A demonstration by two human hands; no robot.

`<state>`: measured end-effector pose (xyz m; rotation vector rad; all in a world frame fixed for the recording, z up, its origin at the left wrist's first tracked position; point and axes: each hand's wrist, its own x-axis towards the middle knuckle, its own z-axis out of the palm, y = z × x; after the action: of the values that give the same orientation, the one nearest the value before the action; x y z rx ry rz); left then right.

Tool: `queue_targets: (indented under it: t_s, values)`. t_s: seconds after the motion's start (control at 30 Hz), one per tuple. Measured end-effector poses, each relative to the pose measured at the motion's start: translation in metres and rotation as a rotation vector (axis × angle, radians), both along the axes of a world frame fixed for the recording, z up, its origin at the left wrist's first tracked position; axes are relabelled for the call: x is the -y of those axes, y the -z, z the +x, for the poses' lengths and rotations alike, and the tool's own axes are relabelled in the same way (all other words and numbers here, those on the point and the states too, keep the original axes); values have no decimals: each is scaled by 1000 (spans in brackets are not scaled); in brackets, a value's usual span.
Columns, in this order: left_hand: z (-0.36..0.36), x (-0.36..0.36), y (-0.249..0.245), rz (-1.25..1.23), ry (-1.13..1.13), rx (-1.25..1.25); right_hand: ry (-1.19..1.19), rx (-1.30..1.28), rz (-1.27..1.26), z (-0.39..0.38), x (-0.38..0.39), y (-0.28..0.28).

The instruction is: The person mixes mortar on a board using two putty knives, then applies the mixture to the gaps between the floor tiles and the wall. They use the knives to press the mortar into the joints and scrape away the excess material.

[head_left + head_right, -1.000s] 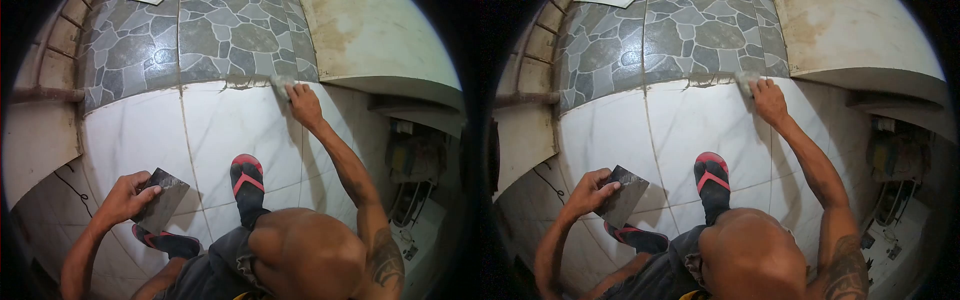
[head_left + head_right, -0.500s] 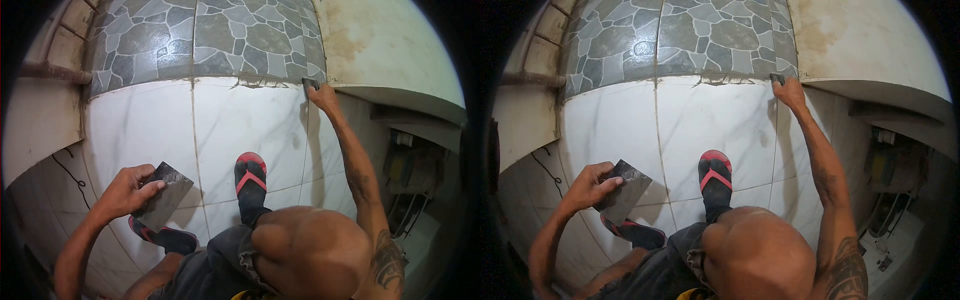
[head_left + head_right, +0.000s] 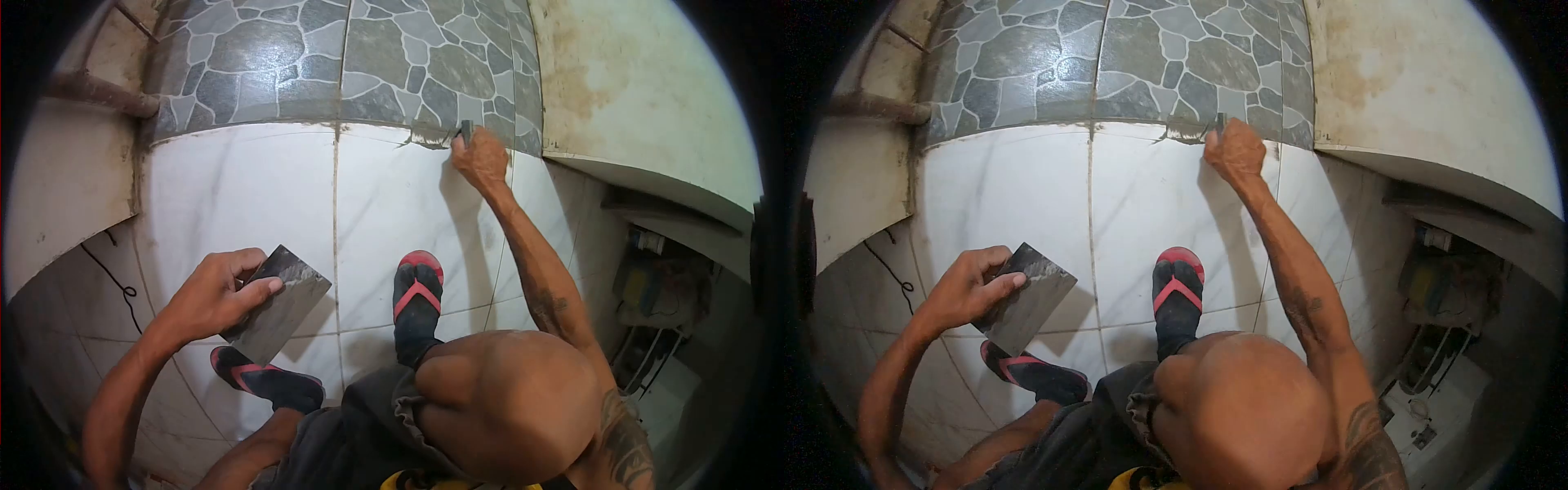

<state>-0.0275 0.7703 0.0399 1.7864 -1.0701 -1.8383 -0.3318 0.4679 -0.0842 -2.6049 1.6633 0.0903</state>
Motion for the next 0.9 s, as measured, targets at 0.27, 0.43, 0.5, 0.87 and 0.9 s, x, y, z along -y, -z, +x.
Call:
queue_targets:
  t_s: [0.27, 0.43, 0.5, 0.87, 0.9]
  values:
    - [0, -4, 2, -22, -65, -43, -82, 153, 1, 67, -43, 8]
    - [-17, -17, -6, -77, -116, 60, -126, 435, 268, 137, -74, -1]
    - [-4, -18, -1, -113, -196, 101, -114, 579, 428, 148, -70, -10]
    - [0, -5, 35, -29, -849, -258, 116, 1485, 1492, 95, -90, -103]
    - [-2, 1, 37, -34, -896, -325, -3, 1304, 1280, 93, -100, -119]
